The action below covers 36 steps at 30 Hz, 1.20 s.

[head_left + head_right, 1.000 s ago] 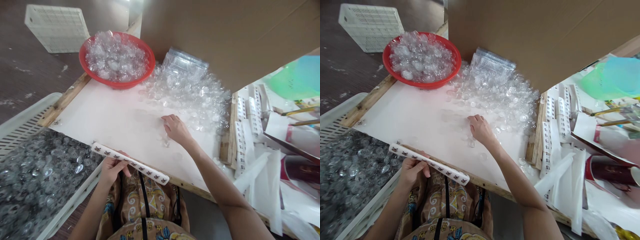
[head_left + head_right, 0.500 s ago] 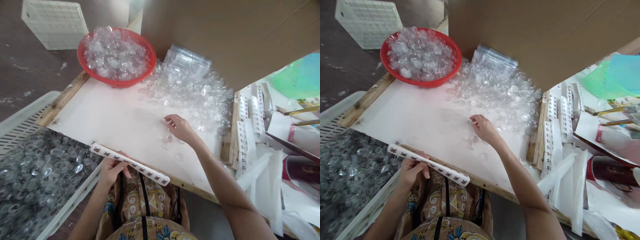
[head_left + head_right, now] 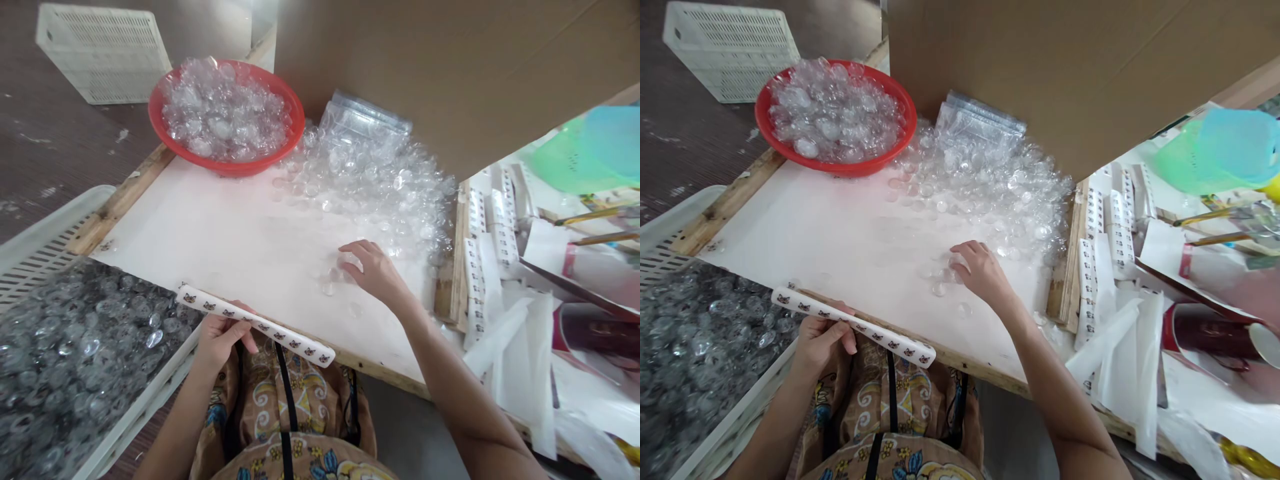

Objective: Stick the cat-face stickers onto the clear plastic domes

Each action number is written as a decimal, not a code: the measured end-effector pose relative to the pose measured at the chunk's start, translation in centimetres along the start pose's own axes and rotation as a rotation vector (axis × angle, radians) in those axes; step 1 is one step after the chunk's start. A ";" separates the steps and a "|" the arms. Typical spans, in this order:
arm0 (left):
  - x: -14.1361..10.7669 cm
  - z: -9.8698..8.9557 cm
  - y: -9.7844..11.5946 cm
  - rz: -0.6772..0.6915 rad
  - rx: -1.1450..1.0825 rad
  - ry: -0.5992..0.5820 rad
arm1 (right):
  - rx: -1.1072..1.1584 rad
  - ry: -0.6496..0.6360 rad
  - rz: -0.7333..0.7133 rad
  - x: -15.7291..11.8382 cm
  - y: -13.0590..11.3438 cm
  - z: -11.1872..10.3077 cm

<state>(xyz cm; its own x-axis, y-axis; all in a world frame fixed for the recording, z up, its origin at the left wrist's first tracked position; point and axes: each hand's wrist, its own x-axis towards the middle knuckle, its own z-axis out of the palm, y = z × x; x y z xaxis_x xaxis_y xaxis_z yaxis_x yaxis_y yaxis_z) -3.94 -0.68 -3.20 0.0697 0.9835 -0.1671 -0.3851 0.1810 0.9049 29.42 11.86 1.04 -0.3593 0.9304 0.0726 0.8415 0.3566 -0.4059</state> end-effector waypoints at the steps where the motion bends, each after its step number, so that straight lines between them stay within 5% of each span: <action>1: 0.0 0.0 0.0 0.004 0.002 0.000 | 0.002 -0.008 -0.027 -0.2 -0.1 0.1; 7: 0.0 -0.1 0.1 0.001 0.039 0.006 | -0.069 0.081 -0.042 -1.6 0.2 0.3; 14: -0.1 0.1 0.4 -0.020 0.051 0.017 | 0.049 0.024 -0.254 -3.6 -3.6 1.7; 28: 0.1 0.1 0.5 -0.001 0.051 0.002 | 0.105 0.128 -0.059 -5.4 -2.3 1.1; 36: 0.2 0.2 0.4 -0.017 0.078 0.029 | 0.065 -0.007 -0.072 -6.3 -2.5 1.3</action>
<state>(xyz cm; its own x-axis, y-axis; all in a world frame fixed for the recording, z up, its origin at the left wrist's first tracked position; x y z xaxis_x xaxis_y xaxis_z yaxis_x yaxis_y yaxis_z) -3.95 -0.40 -2.78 0.0487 0.9801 -0.1924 -0.3114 0.1979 0.9294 29.12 4.99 0.42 -0.4207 0.9020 0.0974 0.7855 0.4158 -0.4584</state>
